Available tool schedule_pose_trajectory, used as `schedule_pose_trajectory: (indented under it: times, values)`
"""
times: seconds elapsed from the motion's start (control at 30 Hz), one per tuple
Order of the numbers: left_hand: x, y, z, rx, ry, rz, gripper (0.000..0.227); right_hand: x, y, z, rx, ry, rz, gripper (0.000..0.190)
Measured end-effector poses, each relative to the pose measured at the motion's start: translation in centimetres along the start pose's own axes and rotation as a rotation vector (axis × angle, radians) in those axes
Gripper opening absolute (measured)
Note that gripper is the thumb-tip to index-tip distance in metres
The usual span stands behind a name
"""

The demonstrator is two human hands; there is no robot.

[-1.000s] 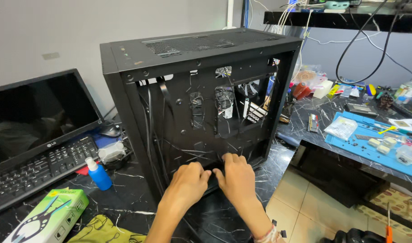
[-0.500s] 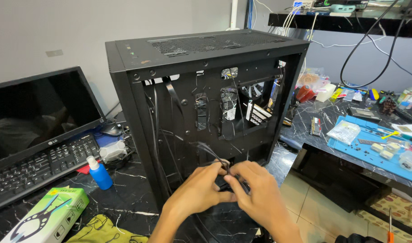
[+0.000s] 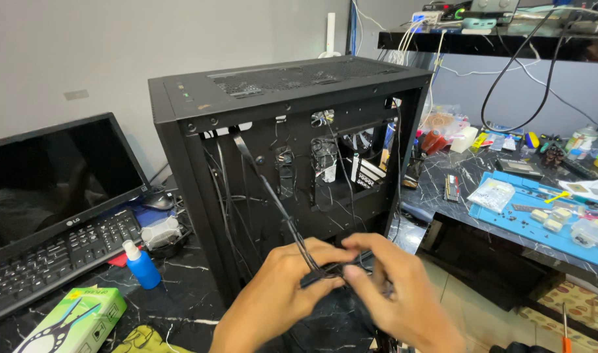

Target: The person organizes and bundles internal cables inside a desktop computer case. They gather loose wires, align them, and secure them with zip ties to improve cable management within the chassis.

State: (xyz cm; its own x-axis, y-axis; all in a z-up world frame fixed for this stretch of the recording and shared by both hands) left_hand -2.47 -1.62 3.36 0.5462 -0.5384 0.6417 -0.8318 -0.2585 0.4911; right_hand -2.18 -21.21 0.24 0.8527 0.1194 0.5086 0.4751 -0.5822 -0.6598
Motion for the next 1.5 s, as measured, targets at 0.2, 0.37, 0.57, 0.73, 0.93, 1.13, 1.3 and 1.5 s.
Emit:
schedule_pose_trajectory:
  times: [0.2, 0.37, 0.57, 0.73, 0.93, 1.13, 1.3, 1.5]
  values:
    - [0.2, 2.5, 1.2, 0.185, 0.023, 0.125, 0.068, -0.1, -0.3, -2.7, -0.339, -0.274, 0.171, 0.060]
    - [0.9, 1.3, 3.5, 0.197, 0.104, 0.176, 0.059, 0.1, 0.1, -3.2, -0.364, -0.248, -0.070, 0.023]
    - [1.8, 0.4, 4.3, -0.064, 0.374, 0.207, 0.039, 0.7, 0.0, -4.6, -0.344, -0.082, 0.101, 0.031]
    - [2.6, 1.2, 4.1, -0.015, 0.527, 0.239, 0.033, 1.8, 0.3, -4.0, -0.298, 0.028, -0.020, 0.028]
    - [2.3, 0.5, 2.0, 0.249, 0.549, 0.177, 0.056, 5.0, -3.1, -3.6, -0.095, 0.142, -0.348, 0.011]
    - [1.3, -1.8, 0.4, 0.354, 0.792, 0.359, 0.008, 6.9, -4.3, -3.5, 0.029, 0.121, -0.207, 0.015]
    - [1.9, -2.0, -0.1, 0.491, 0.815, 0.361, 0.007, 7.5, -5.2, -2.4, 0.186, 0.070, -0.034, 0.024]
    - [2.1, -2.8, -0.5, 0.538, 0.813, 0.283, 0.026, 7.8, -4.7, -0.3, 0.068, 0.064, 0.071, 0.034]
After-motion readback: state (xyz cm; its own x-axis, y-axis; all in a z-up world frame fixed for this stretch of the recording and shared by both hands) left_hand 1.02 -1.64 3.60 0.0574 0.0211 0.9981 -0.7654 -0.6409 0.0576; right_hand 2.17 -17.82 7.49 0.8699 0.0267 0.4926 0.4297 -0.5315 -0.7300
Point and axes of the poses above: each hand's wrist, its own x-axis towards the middle knuckle, its own z-axis out of the palm, y = z × x, the point moved 3 cm from there along x, towards the middle knuckle, and after that the axes turned 5 degrees about z, right-handed, at the moved point
